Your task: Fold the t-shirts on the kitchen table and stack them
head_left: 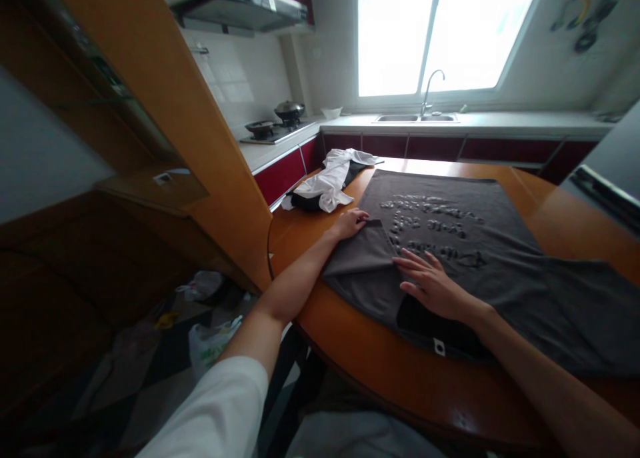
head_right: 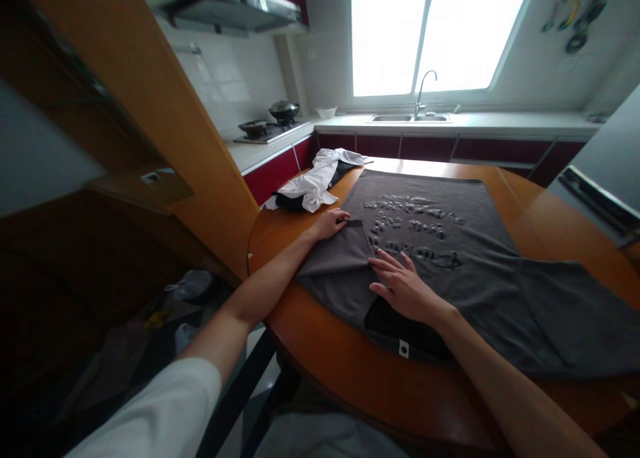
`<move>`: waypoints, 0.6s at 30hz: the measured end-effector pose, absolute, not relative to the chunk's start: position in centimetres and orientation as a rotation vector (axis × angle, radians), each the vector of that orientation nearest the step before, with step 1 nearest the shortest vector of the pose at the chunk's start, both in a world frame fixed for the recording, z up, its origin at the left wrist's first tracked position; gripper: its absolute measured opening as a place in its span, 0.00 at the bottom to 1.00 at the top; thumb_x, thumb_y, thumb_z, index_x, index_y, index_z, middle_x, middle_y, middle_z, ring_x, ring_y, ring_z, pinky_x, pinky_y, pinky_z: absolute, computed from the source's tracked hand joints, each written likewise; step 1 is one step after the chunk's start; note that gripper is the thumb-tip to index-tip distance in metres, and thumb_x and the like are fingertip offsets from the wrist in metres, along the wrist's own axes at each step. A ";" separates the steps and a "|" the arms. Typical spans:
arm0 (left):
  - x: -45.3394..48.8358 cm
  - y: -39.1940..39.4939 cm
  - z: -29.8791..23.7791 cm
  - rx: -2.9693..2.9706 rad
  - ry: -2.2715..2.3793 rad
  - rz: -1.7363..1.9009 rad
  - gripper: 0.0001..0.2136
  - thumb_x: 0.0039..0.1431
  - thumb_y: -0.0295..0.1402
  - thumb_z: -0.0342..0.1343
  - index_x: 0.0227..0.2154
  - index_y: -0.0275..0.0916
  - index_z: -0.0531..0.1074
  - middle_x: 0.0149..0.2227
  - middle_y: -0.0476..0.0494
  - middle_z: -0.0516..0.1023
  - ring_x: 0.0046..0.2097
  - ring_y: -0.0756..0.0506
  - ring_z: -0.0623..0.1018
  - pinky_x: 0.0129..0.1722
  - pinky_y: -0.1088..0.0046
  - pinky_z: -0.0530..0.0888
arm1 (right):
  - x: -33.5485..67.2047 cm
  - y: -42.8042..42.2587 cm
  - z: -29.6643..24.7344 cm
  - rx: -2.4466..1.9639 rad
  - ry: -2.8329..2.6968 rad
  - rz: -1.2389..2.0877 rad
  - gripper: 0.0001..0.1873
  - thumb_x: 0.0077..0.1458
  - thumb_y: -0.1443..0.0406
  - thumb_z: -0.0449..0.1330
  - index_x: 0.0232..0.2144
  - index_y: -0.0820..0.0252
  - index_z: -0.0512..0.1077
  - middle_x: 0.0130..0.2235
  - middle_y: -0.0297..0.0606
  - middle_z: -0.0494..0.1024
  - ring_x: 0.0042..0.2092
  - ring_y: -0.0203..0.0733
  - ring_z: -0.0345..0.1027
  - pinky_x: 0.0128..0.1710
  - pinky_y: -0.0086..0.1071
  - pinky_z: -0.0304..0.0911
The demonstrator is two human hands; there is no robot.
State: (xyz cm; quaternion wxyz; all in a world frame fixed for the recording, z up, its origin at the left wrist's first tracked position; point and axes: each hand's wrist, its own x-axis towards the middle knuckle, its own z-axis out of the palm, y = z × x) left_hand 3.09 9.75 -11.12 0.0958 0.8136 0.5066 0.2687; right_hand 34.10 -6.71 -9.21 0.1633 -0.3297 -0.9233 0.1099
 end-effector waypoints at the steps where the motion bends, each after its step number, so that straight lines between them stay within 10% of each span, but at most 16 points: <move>1: 3.1 9.6 -11.0 2.403 1.535 0.784 0.12 0.59 0.29 0.59 0.46 0.40 0.79 0.43 0.42 0.80 0.45 0.44 0.79 0.51 0.68 0.74 | 34.2 -6.6 -9.3 -0.942 -2.645 0.359 0.24 0.70 0.55 0.48 0.64 0.48 0.66 0.67 0.42 0.64 0.71 0.53 0.47 0.67 0.65 0.39; 13: 3.3 9.0 -9.7 2.341 1.506 1.112 0.21 0.62 0.21 0.44 0.54 0.34 0.74 0.50 0.38 0.80 0.52 0.45 0.78 0.58 0.67 0.70 | 34.2 -6.5 -9.3 -0.916 -2.599 0.450 0.30 0.70 0.54 0.48 0.70 0.48 0.54 0.70 0.42 0.56 0.72 0.49 0.44 0.69 0.59 0.41; 18: 5.0 7.5 -10.3 2.431 1.574 0.478 0.26 0.71 0.40 0.42 0.67 0.34 0.59 0.70 0.33 0.58 0.71 0.38 0.57 0.69 0.53 0.54 | 34.2 -6.4 -9.8 -0.935 -2.675 0.545 0.30 0.70 0.50 0.46 0.70 0.50 0.55 0.71 0.41 0.54 0.72 0.50 0.43 0.69 0.60 0.37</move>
